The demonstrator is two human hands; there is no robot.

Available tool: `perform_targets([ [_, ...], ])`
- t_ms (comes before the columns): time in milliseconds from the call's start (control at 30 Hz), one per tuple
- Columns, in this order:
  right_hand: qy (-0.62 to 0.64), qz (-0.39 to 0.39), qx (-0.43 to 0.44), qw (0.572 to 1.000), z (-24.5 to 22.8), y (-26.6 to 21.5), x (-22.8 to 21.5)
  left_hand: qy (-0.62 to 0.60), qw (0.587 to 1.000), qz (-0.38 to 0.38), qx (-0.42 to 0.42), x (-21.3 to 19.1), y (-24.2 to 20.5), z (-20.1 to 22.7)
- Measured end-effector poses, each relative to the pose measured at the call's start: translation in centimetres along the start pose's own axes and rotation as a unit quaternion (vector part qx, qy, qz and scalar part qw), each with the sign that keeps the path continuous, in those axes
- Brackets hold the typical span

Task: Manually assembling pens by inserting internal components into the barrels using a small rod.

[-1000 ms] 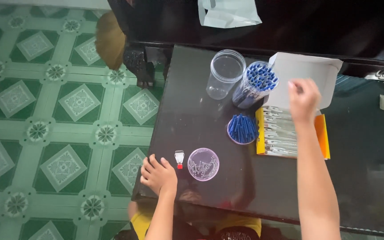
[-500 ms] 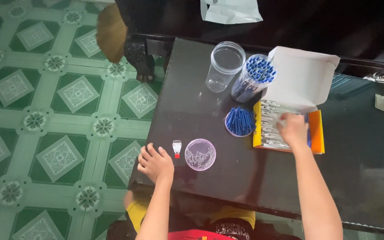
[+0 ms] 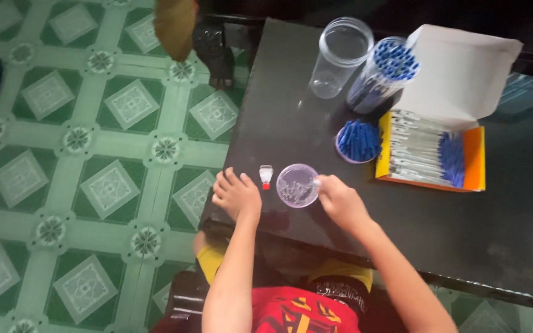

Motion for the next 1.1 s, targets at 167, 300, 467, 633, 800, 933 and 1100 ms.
perform_targets([
  [167, -0.13, -0.047, 0.037, 0.99, -0.4, 1.2, 5.6, -0.008, 1.0, -0.005, -0.005, -0.3, -0.1, -0.2],
  [300, -0.143, -0.087, 0.062, 0.984, -1.9, 2.1, 6.3, -0.016, 1.0, 0.005, -0.005, -0.5, 0.0, -0.3],
  [467, -0.115, -0.081, 0.096, 0.985, -1.1, 2.8, 7.2, -0.022, 1.0, 0.002, -0.014, -0.3, -0.1, -0.5],
  [633, -0.074, -0.067, 0.102, 0.99, -0.7, 3.7, 6.3, -0.043, 0.999, -0.002, -0.022, -0.2, 0.2, -0.6],
  [800, -0.148, -0.089, 0.094, 0.98, -1.5, 3.7, 5.8, -0.058, 0.997, -0.041, -0.03, -0.5, 0.1, -0.7],
  [933, -0.151, -0.09, 0.101, 0.979, -1.6, 3.5, 6.2, -0.062, 0.996, -0.045, -0.034, -0.3, 0.0, -0.8],
  [1100, -0.126, -0.068, 0.095, 0.985, -2.1, 3.6, 6.2, -0.069, 0.996, -0.046, -0.034, 0.1, 0.1, -0.8],
])
Point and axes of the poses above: each hand's wrist, its own y-axis towards the middle knuckle, its own x-axis out of the palm, z = x × y, the point moved 1 cm from there along y, towards the middle knuckle, and after that the axes turned 7 degrees about x, right-handed, at the moved point
